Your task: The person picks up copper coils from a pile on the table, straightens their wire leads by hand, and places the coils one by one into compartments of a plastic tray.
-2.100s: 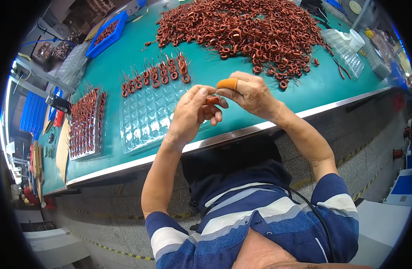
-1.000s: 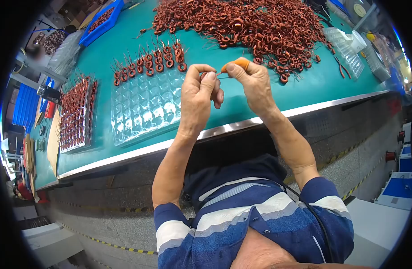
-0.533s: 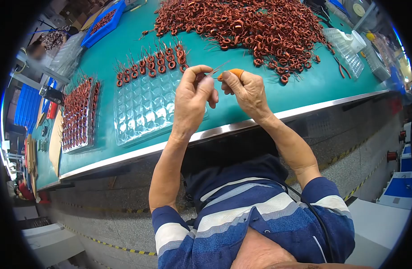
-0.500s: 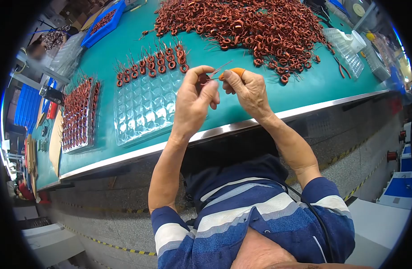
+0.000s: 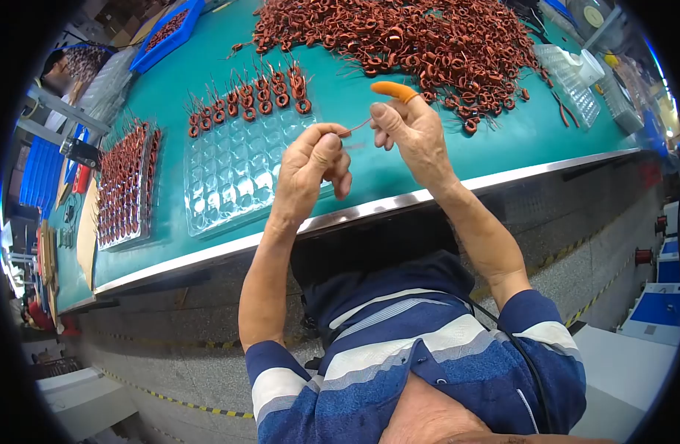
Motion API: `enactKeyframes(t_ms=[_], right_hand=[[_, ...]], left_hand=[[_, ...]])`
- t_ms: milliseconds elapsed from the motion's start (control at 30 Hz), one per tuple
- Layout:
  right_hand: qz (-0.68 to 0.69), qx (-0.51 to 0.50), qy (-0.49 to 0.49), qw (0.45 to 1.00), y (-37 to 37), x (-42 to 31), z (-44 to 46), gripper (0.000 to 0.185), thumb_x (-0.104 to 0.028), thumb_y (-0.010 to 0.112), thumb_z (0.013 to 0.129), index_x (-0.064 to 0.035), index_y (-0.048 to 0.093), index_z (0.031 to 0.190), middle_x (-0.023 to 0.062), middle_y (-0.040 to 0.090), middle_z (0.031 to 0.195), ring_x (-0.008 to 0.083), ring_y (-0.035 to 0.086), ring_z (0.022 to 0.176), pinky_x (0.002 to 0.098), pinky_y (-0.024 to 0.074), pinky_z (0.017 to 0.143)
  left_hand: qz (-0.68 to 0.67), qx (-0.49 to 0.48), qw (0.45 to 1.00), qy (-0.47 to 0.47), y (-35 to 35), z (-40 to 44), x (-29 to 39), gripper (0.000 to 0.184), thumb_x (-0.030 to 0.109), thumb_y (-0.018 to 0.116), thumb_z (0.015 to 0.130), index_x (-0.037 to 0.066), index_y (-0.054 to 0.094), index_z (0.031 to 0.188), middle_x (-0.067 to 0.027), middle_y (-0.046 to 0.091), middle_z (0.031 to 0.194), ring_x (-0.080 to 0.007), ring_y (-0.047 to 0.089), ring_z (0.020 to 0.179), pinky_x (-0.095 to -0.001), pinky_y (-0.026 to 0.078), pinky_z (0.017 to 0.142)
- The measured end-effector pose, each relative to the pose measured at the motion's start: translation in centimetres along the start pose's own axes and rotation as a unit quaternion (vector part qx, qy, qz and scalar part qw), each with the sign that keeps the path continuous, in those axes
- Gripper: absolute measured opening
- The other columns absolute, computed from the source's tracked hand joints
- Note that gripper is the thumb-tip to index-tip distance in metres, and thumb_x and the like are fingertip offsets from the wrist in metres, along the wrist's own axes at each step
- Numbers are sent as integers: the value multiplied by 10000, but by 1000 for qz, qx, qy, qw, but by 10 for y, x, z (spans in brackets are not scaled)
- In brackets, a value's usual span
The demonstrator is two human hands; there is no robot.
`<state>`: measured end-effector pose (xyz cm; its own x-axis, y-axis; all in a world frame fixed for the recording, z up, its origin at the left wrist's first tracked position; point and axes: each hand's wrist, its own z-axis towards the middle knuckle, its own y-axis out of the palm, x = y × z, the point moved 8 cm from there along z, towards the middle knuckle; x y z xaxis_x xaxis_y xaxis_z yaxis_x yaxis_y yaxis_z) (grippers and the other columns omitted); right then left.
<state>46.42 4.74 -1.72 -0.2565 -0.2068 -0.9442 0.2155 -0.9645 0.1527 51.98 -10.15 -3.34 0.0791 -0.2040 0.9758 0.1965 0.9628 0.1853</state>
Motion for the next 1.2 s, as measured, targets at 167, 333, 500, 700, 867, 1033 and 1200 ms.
enactKeyframes(t_ms=[167,333,500,700,867,1033,1200], right_hand=[[35,-96,81,991,11,19,-1,299,-283,670,925,14,652,951,40,638,730,82,583,583,207,456,525],[42,-103,109,988,13,25,-1,280,-271,640,948,9,647,964,30,623,717,80,573,564,203,439,506],[26,-120,83,989,15,16,-7,264,-246,627,956,13,632,1008,47,641,750,92,596,575,207,439,496],[-31,-61,33,997,10,14,-8,315,-257,644,943,50,625,1013,66,658,758,107,625,600,215,466,508],[34,-87,114,989,10,27,-7,294,-239,664,929,52,645,959,73,663,752,99,615,592,216,464,504],[-33,-48,47,997,7,12,-10,224,-187,668,921,37,654,929,58,645,713,78,584,571,217,467,511],[-42,-18,19,999,3,10,-11,202,-186,674,918,14,654,936,41,639,723,75,578,580,209,463,517]], left_hand=[[62,-37,997,3,0,-1,-3,537,451,383,1034,-49,573,1076,-52,544,713,-130,563,601,-245,450,523],[82,-23,996,3,2,-4,-4,261,154,486,1012,-30,519,1195,-26,528,721,-100,522,587,-236,426,518],[-9,39,999,-9,-3,-2,-6,213,180,502,1001,-3,538,1103,-14,501,696,-95,496,545,-235,380,468],[-20,79,997,-12,4,-3,-9,227,227,524,993,12,549,1063,-7,465,660,-99,478,524,-233,347,450],[-20,99,995,-12,1,-3,-10,190,192,512,993,13,541,1049,-4,474,660,-92,476,516,-236,353,443],[7,90,996,13,6,-1,-12,170,170,492,996,17,541,1050,-5,482,665,-91,483,518,-234,361,447],[5,102,994,28,11,3,-9,169,161,483,999,13,540,1057,-7,494,668,-89,492,527,-233,374,453]])
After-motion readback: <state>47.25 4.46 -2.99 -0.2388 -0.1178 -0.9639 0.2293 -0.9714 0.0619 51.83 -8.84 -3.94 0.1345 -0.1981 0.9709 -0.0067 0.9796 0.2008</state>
